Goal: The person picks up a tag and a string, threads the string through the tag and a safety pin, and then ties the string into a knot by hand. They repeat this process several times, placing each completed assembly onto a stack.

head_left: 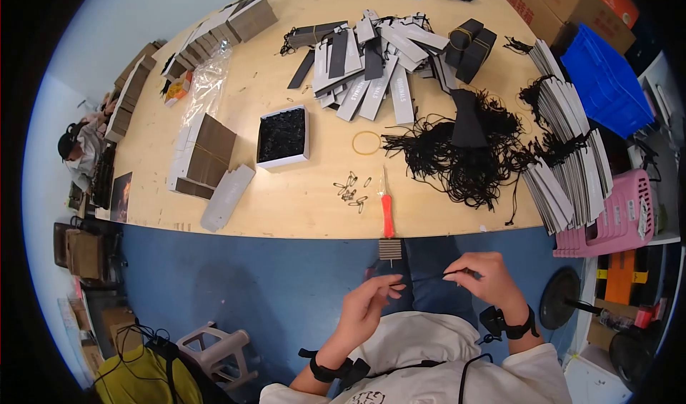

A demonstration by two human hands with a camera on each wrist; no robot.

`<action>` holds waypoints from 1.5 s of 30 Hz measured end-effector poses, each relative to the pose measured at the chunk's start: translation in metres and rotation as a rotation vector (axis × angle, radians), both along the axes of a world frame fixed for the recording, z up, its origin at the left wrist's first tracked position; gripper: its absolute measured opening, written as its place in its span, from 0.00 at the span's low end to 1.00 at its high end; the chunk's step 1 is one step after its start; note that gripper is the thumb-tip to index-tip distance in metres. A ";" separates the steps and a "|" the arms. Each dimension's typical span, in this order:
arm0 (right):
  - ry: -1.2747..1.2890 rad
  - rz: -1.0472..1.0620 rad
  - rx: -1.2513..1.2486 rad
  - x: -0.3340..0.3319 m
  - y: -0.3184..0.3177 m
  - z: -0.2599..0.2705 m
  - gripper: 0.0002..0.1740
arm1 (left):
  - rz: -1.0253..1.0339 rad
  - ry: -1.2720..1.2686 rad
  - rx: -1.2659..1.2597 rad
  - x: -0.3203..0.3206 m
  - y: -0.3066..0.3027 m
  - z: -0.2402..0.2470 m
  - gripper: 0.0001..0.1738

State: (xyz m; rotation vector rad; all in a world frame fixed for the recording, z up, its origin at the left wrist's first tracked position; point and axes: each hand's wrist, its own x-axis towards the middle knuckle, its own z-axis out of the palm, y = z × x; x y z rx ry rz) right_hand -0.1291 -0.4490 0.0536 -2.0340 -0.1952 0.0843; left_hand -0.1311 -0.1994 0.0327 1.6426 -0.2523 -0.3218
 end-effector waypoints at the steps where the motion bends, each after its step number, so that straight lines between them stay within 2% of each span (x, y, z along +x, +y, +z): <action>1: 0.000 0.001 0.001 -0.001 -0.001 -0.002 0.04 | 0.059 0.045 0.039 0.001 0.000 0.001 0.08; 3: 0.014 -0.079 0.042 -0.002 -0.003 -0.007 0.05 | 0.117 0.090 0.077 0.003 0.000 -0.001 0.07; 5: 0.008 -0.103 0.042 -0.002 -0.004 -0.006 0.05 | 0.145 -0.119 0.317 0.006 0.002 -0.008 0.05; 6: 0.001 -0.126 0.041 -0.002 -0.006 -0.006 0.05 | 0.143 -0.120 0.314 0.007 0.002 -0.012 0.05; 8: -0.011 -0.142 0.039 -0.003 -0.010 -0.007 0.04 | 0.190 0.038 0.030 0.008 0.001 -0.020 0.04; 12: 0.003 -0.166 0.044 -0.004 -0.013 -0.007 0.05 | 0.172 0.046 -0.054 0.009 -0.001 -0.024 0.05; 24: -0.017 -0.235 0.023 -0.003 -0.024 -0.022 0.03 | 0.180 -0.104 0.172 0.015 -0.014 -0.014 0.08; 27: 0.005 -0.301 -0.006 -0.003 -0.022 -0.024 0.03 | 0.230 -0.195 0.242 0.016 -0.018 -0.019 0.08; 29: -0.009 -0.349 0.008 -0.003 -0.020 -0.029 0.03 | 0.367 -0.403 0.401 0.015 -0.020 -0.022 0.08; 38: -0.030 -0.416 -0.004 -0.006 -0.017 -0.034 0.04 | 0.435 -0.621 0.398 0.020 -0.019 -0.021 0.10; 45: -0.025 -0.413 0.009 -0.008 -0.017 -0.039 0.04 | 0.438 -0.602 0.394 0.019 -0.018 -0.026 0.10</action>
